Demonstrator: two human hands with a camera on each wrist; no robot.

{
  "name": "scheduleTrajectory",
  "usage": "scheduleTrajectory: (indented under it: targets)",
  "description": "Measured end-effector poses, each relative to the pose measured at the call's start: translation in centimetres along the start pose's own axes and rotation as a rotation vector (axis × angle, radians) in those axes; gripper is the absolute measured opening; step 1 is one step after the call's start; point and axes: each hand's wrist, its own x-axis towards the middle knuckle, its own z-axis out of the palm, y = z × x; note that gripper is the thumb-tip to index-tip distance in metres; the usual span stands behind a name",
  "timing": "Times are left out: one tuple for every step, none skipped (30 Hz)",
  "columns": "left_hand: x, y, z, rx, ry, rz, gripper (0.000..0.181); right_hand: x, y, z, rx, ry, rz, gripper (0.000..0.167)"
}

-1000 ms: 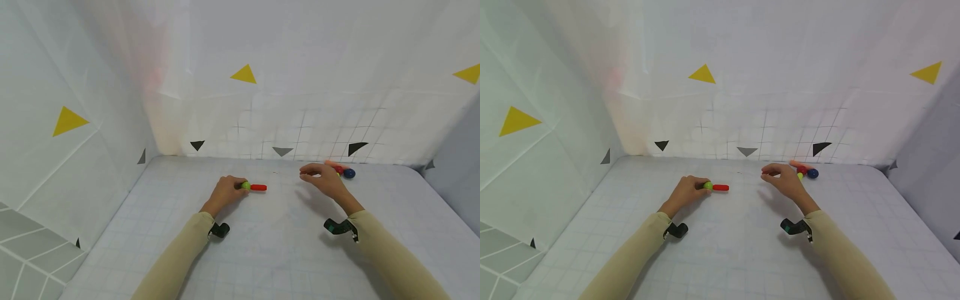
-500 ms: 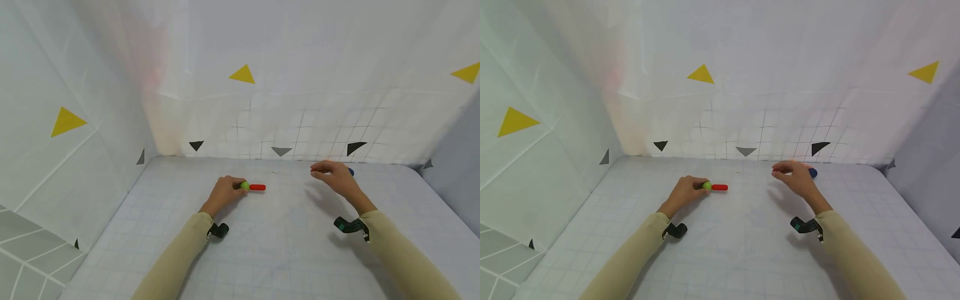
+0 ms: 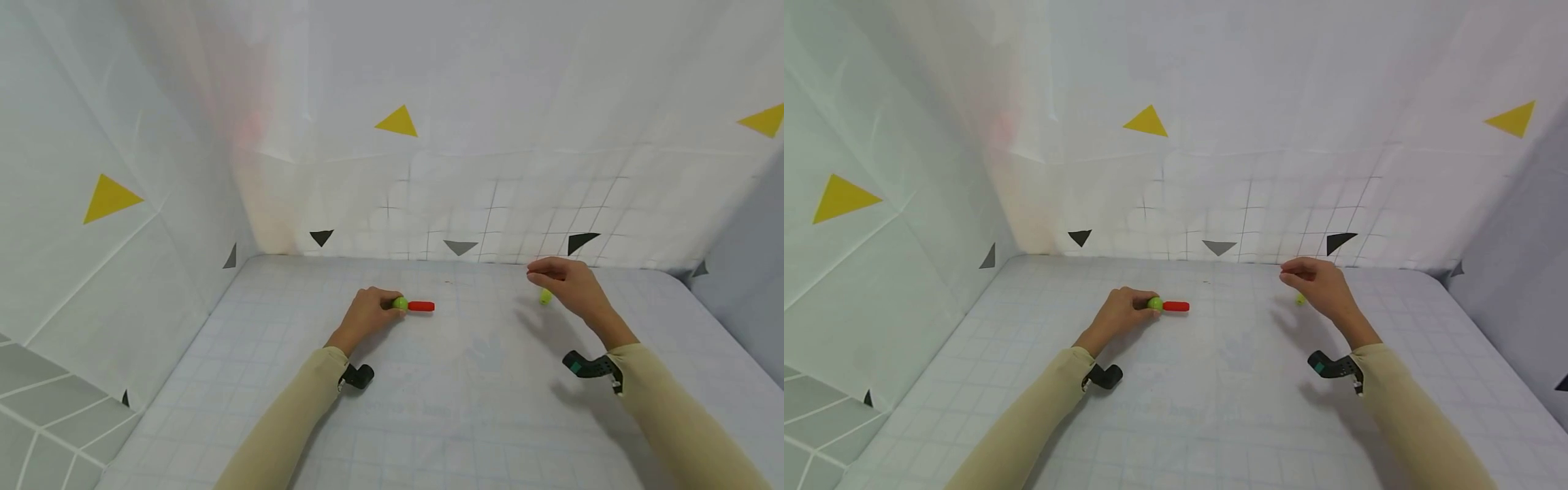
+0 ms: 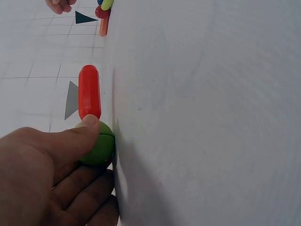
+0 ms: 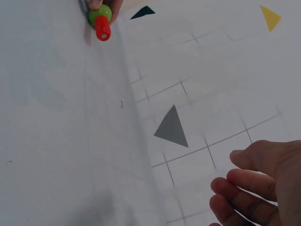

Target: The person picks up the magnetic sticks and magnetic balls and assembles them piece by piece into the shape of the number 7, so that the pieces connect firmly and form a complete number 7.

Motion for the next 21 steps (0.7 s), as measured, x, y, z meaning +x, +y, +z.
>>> scheduleTrajectory:
  targets:
    - [0.0,0.0,0.0,-0.002,0.002,0.007,0.039,0.0,0.1,-0.2,-0.005,0.004,-0.001,0.034]
    - [0.0,0.0,0.0,-0.002,0.003,0.011,0.039,-0.1,0.1,-0.3,-0.010,0.007,-0.006,0.034]
    - [0.0,0.0,0.1,-0.005,0.004,0.012,0.039,-0.1,0.2,-0.5,-0.012,0.011,-0.007,0.032]
    - [0.0,0.0,0.1,-0.010,0.004,0.012,0.038,-0.1,0.3,-0.7,-0.011,0.010,-0.006,0.032]
    - [0.0,0.0,0.1,-0.013,0.005,0.011,0.038,-0.1,0.3,-0.8,-0.005,0.008,-0.001,0.031]
    - [-0.1,0.0,0.0,-0.015,0.006,0.011,0.038,-0.1,0.4,-1.0,-0.001,0.008,0.007,0.031]
    - [-0.1,0.0,0.0,-0.017,0.006,0.009,0.038,0.0,0.4,-1.1,0.001,0.008,0.017,0.031]
    - [-0.1,0.0,0.0,-0.019,0.006,0.008,0.038,0.0,0.5,-1.2,0.003,0.008,0.026,0.031]
    - [-0.1,-0.1,0.0,-0.020,0.006,0.006,0.038,0.0,0.5,-1.3,0.010,0.006,0.038,0.031]
    - [-0.1,-0.1,0.0,-0.017,0.006,0.004,0.038,0.0,0.5,-1.4,0.016,0.006,0.050,0.032]
    - [-0.1,-0.2,0.0,-0.016,0.007,0.003,0.038,0.0,0.6,-1.5,0.020,0.008,0.057,0.031]
    - [-0.1,-0.2,-0.1,-0.015,0.008,0.003,0.038,0.0,0.6,-1.6,0.021,0.010,0.065,0.031]
    - [-0.1,-0.2,-0.1,-0.014,0.009,0.002,0.038,0.1,0.6,-1.6,0.021,0.012,0.072,0.031]
    - [0.0,-0.3,0.0,-0.011,0.009,0.003,0.038,0.1,0.7,-1.7,0.021,0.013,0.078,0.030]
    - [-0.1,-0.3,0.0,-0.012,0.009,0.002,0.038,0.1,0.8,-1.7,0.021,0.013,0.084,0.030]
    - [-0.1,-0.3,-0.1,-0.013,0.010,0.006,0.038,0.2,0.9,-1.8,0.018,0.015,0.090,0.029]
    - [-0.1,-0.3,-0.1,-0.016,0.011,0.009,0.038,0.2,1.1,-1.9,0.013,0.015,0.097,0.030]
    - [-0.1,-0.3,-0.1,-0.017,0.010,0.010,0.038,0.2,1.2,-2.0,0.006,0.016,0.102,0.030]
    - [-0.2,-0.3,-0.1,-0.018,0.010,0.008,0.038,0.2,1.4,-2.1,-0.001,0.017,0.105,0.031]
    - [-0.2,-0.3,-0.1,-0.022,0.009,0.009,0.039,0.2,1.6,-2.2,-0.006,0.018,0.106,0.031]
    - [-0.2,-0.3,-0.1,-0.024,0.009,0.009,0.039,0.2,1.7,-2.3,-0.010,0.020,0.105,0.031]
